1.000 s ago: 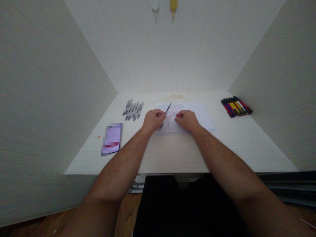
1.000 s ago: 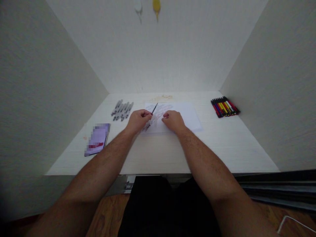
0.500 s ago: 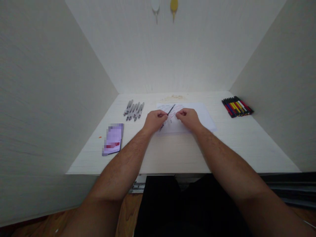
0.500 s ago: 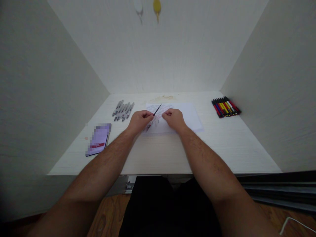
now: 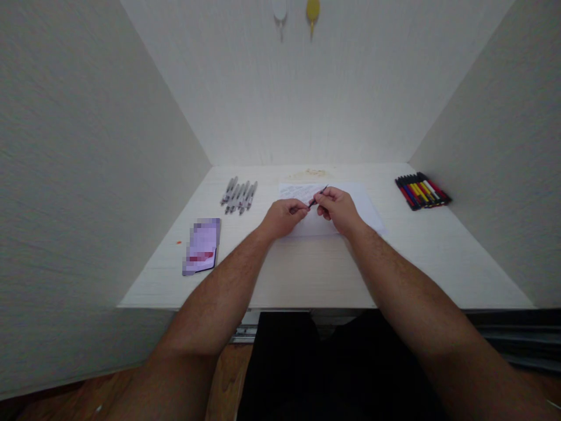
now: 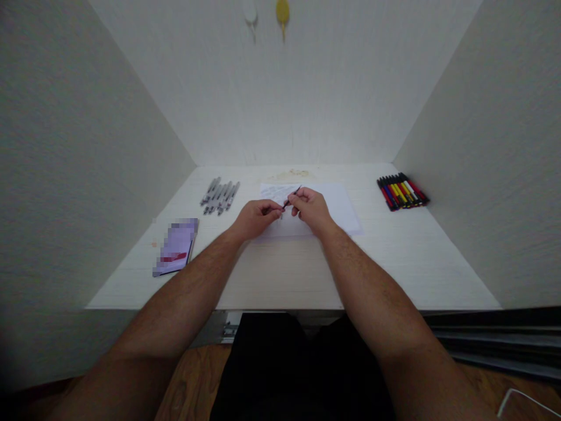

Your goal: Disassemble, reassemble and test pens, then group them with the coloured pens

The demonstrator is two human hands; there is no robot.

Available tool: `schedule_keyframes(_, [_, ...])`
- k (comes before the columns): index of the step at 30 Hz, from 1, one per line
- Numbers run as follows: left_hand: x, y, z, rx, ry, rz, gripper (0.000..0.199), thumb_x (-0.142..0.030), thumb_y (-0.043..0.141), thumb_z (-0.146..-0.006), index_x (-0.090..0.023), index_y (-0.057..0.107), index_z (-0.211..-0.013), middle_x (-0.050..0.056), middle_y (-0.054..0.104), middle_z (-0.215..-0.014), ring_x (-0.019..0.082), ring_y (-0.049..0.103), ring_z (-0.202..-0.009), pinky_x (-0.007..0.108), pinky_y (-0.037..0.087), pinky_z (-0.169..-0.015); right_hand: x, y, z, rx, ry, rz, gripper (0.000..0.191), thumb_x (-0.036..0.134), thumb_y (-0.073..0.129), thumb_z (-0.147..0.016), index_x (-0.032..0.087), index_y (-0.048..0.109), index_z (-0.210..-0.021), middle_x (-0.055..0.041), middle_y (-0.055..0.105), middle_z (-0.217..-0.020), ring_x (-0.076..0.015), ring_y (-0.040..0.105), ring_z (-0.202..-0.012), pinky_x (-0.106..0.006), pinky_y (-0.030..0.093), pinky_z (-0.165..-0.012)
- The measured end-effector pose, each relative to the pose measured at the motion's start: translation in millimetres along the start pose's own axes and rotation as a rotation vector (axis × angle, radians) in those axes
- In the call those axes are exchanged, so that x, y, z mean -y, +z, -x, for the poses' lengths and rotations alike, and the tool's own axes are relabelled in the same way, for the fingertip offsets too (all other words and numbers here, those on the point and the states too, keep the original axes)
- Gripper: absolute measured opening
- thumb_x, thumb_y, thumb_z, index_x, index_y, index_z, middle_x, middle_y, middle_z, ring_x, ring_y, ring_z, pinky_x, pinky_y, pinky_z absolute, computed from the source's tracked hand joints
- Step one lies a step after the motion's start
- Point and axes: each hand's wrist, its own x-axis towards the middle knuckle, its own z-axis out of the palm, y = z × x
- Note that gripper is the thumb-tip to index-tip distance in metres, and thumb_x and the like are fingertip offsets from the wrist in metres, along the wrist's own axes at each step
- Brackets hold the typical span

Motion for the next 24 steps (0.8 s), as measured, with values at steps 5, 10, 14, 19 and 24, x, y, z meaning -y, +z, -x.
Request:
schedule_keyframes(5, [3.2, -2.0, 0.1, 0.046, -0.028, -0.030, 0.024, -0.023, 0.059, -0.079, -0.018, 0.076, -0.095, 0.001, 0.067, -0.071, 0.011, 0.052, -0.061, 0.024, 0.040, -0.060, 1.4, -4.1, -4.0, -0.115, -0.029, -0.106, 0.031, 0.047, 0.067, -0.076, 0.020, 0.052, -0.075, -0.0025, 0.070, -0.082, -0.0057, 0.048, -0.047, -0.019, 0.030, -0.039])
schedule_keyframes(10, [8.4, -11.9, -2.9, -0.064, -0.123, -0.070, 0.022, -0.023, 0.058, -0.078, -0.019, 0.076, -0.090, 0.002, 0.068, -0.071, 0.013, 0.055, -0.063, 0.025, 0.041, -0.061, 2.7, -8.1, -6.9, -0.182, 0.042, -0.018, 0.027, 0.044, 0.066, -0.077, 0.019, 0.055, -0.074, 0.0007, 0.063, -0.066, -0.0052, 0.041, -0.042, -0.020, 0.028, -0.039])
schedule_keyframes(14, [18.1, -22.5, -7.2, -0.200, -0.178, -0.094, 0.017, -0.023, 0.061, -0.077, -0.019, 0.075, -0.086, 0.003, 0.070, -0.075, 0.014, 0.057, -0.066, 0.028, 0.044, -0.067, -2.8, -14.9, -8.6, -0.132, 0.089, 0.308, 0.022, 0.038, 0.065, -0.076, 0.017, 0.064, -0.073, -0.0024, 0.064, -0.064, -0.0096, 0.050, -0.049, -0.023, 0.039, -0.049])
schedule_keyframes(19, [36.0, -24.8, -8.6, -0.243, -0.222, -0.191, 0.015, -0.018, 0.061, -0.075, -0.020, 0.074, -0.082, 0.005, 0.070, -0.076, 0.018, 0.059, -0.072, 0.030, 0.046, -0.072, -15.1, -35.1, -13.9, -0.287, -0.051, 0.833, 0.016, 0.029, 0.060, -0.077, 0.017, 0.069, -0.074, -0.0092, 0.071, -0.078, -0.0194, 0.062, -0.073, -0.033, 0.048, -0.074])
schedule_keyframes(24, [47.1, -16.9, -6.2, -0.161, -0.221, -0.272, 0.018, -0.016, 0.063, -0.070, -0.019, 0.075, -0.083, 0.007, 0.070, -0.078, 0.019, 0.060, -0.075, 0.032, 0.046, -0.074, -24.4, -46.2, -16.4, -0.364, -0.041, 1.002, 0.014, 0.025, 0.057, -0.077, 0.016, 0.068, -0.077, -0.0108, 0.070, -0.082, -0.0210, 0.060, -0.077, -0.037, 0.048, -0.080])
